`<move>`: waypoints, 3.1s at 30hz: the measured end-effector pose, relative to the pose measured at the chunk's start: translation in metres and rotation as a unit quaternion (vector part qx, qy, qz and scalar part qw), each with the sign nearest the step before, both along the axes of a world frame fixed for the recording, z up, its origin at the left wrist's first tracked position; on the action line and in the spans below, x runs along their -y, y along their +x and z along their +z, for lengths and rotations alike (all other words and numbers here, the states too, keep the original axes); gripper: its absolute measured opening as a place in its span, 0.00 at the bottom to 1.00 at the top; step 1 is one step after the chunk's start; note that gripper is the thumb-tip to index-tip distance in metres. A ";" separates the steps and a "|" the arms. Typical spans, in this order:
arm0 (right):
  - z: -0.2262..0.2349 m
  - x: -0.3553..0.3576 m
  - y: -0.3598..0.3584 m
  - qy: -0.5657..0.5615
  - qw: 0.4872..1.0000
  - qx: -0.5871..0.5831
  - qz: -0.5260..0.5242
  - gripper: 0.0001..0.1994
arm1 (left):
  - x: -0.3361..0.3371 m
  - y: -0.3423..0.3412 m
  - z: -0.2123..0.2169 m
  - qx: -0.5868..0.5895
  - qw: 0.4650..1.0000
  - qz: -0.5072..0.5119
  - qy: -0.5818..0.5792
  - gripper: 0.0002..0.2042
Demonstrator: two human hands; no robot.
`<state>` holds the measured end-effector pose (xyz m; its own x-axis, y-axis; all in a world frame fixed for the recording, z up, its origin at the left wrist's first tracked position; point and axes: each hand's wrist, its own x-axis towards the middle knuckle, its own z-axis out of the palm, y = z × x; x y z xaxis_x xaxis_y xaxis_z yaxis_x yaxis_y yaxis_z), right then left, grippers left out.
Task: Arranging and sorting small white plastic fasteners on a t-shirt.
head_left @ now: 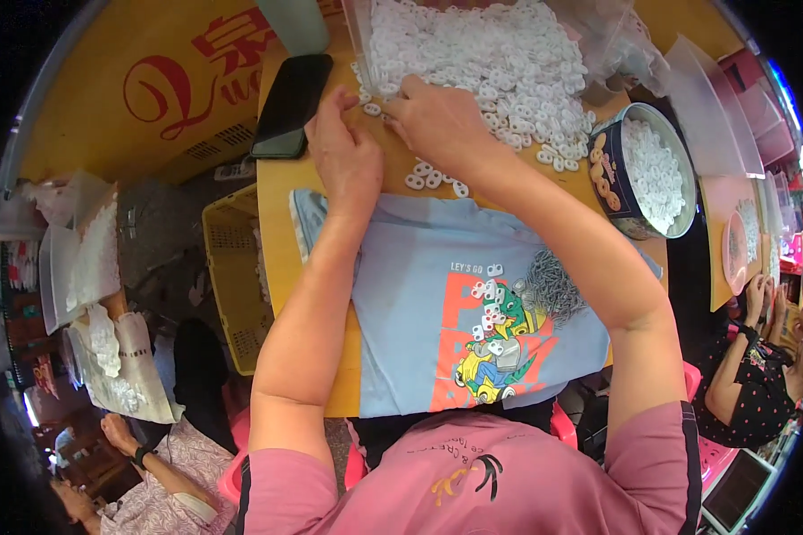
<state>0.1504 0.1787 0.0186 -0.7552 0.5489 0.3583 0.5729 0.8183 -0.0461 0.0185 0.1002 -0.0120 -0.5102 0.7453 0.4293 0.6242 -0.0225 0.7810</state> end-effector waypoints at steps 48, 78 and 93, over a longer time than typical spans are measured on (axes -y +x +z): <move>0.054 -0.100 -0.161 0.001 0.880 0.474 -0.028 0.16 | -0.004 0.019 -0.001 0.016 0.997 0.047 0.063 0.04; 0.069 -0.037 -0.146 0.089 0.808 0.583 -0.006 0.17 | -0.014 0.010 0.005 0.227 0.942 0.074 0.235 0.19; 0.107 0.001 -0.104 0.093 0.828 0.538 0.127 0.11 | -0.008 0.004 0.005 0.230 0.943 0.058 0.235 0.22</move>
<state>0.0466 0.1775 0.1257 -0.7750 0.3340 -0.5366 0.0091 0.8548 0.5189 0.0220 0.1080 -0.0074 -0.7892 0.4555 0.4119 0.2415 -0.3865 0.8901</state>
